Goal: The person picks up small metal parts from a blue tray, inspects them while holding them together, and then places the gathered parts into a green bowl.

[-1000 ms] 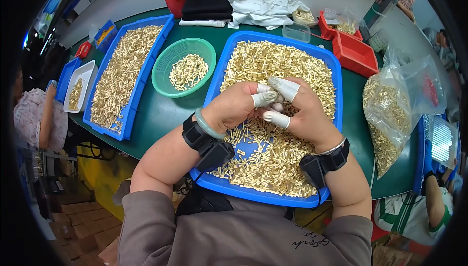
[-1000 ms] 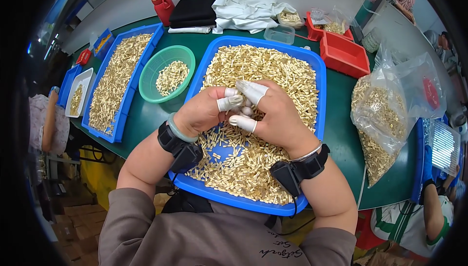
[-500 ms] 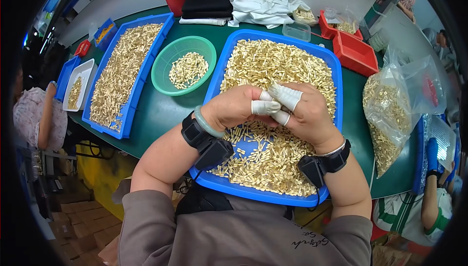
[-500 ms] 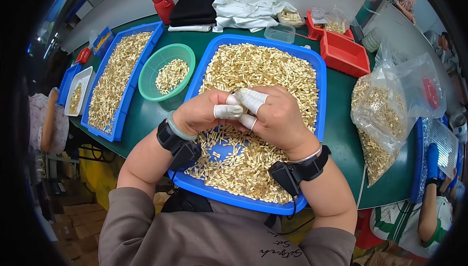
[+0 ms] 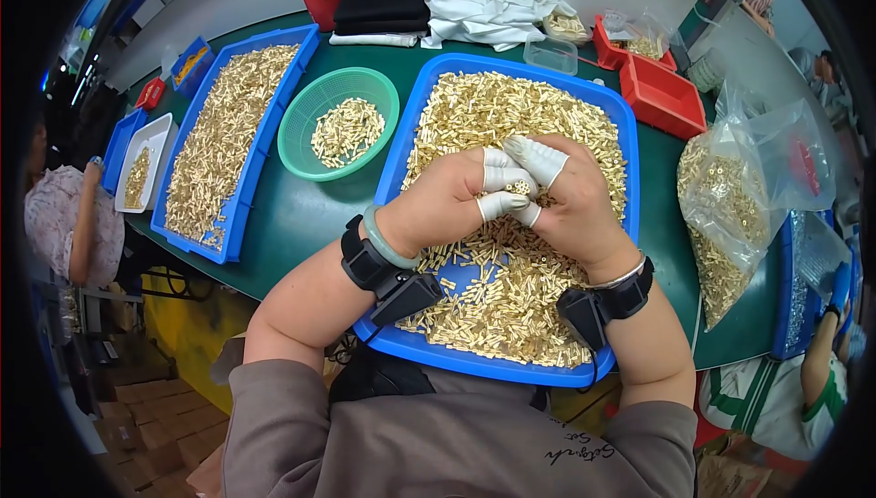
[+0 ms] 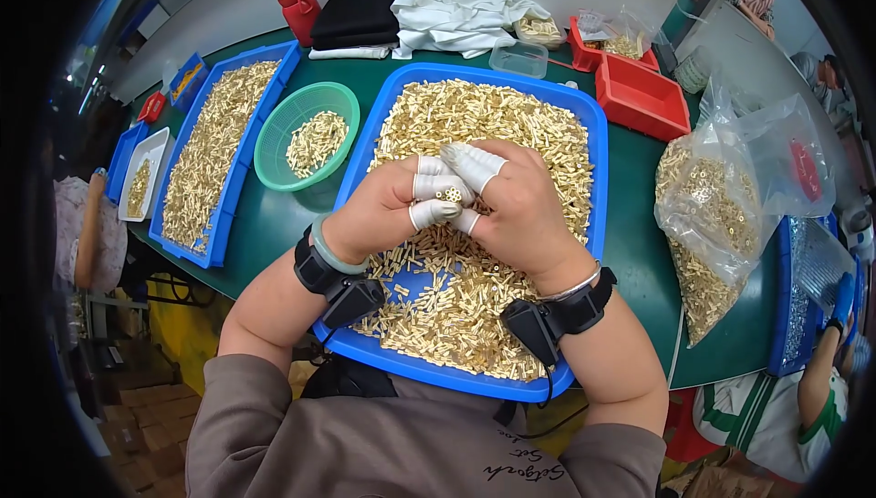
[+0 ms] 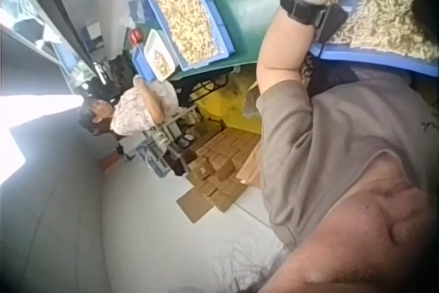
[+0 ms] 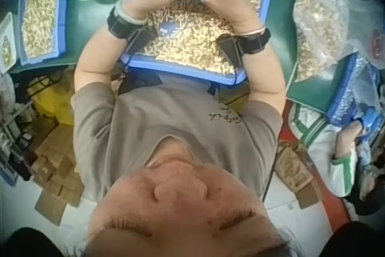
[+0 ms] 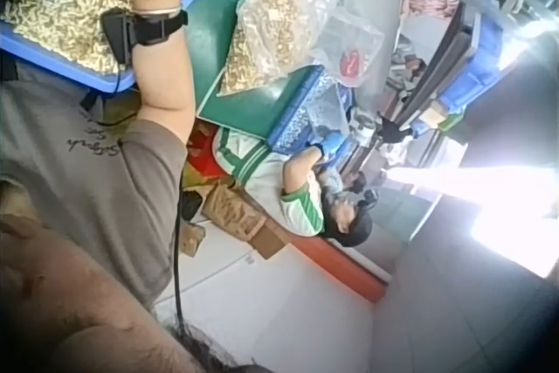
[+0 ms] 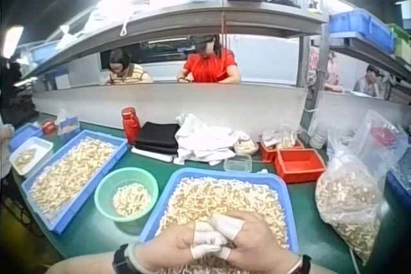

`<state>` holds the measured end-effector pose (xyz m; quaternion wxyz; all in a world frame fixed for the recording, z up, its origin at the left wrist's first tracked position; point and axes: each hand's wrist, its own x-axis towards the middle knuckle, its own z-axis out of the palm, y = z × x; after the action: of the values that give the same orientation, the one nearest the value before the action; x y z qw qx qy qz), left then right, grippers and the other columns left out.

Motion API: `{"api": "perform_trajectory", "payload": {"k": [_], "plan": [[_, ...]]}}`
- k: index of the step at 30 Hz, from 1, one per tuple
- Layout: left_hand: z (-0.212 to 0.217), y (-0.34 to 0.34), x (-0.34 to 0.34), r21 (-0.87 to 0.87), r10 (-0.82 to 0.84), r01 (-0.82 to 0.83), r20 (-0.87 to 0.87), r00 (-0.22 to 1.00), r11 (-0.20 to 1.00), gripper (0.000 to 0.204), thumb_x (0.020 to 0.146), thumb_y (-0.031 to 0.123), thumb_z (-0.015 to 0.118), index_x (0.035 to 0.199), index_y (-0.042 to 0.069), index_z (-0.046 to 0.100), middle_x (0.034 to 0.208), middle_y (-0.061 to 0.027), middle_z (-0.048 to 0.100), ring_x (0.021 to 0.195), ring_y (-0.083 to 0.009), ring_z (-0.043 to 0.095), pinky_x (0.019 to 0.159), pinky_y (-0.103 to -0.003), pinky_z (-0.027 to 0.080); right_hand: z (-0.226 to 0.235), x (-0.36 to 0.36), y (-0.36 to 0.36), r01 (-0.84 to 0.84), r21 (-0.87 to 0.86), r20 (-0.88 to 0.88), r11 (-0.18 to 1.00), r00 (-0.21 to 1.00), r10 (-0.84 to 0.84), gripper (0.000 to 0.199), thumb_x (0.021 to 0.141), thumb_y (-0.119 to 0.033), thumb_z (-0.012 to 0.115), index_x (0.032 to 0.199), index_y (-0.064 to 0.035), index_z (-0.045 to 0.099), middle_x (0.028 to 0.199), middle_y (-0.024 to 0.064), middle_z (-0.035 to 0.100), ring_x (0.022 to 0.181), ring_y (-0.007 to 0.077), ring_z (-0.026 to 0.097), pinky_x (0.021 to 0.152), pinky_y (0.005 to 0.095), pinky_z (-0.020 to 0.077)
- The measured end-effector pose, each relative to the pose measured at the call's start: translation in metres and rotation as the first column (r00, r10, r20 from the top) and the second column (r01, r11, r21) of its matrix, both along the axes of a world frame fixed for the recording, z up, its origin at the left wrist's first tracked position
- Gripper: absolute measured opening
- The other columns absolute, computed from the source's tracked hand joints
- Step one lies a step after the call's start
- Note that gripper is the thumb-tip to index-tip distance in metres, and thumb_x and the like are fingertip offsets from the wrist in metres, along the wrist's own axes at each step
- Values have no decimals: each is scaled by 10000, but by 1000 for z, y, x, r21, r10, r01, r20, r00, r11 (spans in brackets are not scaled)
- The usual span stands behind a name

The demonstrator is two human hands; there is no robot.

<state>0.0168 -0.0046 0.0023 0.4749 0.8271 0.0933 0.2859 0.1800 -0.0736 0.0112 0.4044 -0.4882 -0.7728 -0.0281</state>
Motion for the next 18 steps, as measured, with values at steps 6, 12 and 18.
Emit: {"api": "perform_trajectory", "payload": {"k": [6, 12, 18], "plan": [[2, -2, 0, -39, 19, -17, 43, 999, 999, 154, 796, 84, 565, 937, 35, 604, 888, -75, 590, 825, -205, 557, 739, -282, 435, 1, -1, 1, -10, 57, -32, 998, 999, 12, 458, 555, -112, 687, 1003, -69, 606, 941, 65, 614, 903, 259, 559, 765, 353, 424], [4, -2, -1, -15, 28, -28, 29, 999, 1000, 144, 800, 92, 565, 923, 30, 606, 880, -71, 589, 824, -188, 556, 730, -278, 435, 4, -2, 0, -7, 88, -31, 996, 999, 9, 457, 535, -85, 691, 984, -62, 611, 947, 63, 611, 894, 257, 558, 752, 351, 432], [-1, 0, -3, -265, -27, 31, 18, 999, 964, 142, 814, 115, 565, 915, 27, 614, 895, -39, 595, 802, -125, 550, 711, -258, 437, 4, -3, 1, -24, 101, -20, 995, 999, 26, 427, 536, -89, 696, 957, -74, 624, 949, 60, 613, 897, 251, 559, 752, 350, 437]]}}
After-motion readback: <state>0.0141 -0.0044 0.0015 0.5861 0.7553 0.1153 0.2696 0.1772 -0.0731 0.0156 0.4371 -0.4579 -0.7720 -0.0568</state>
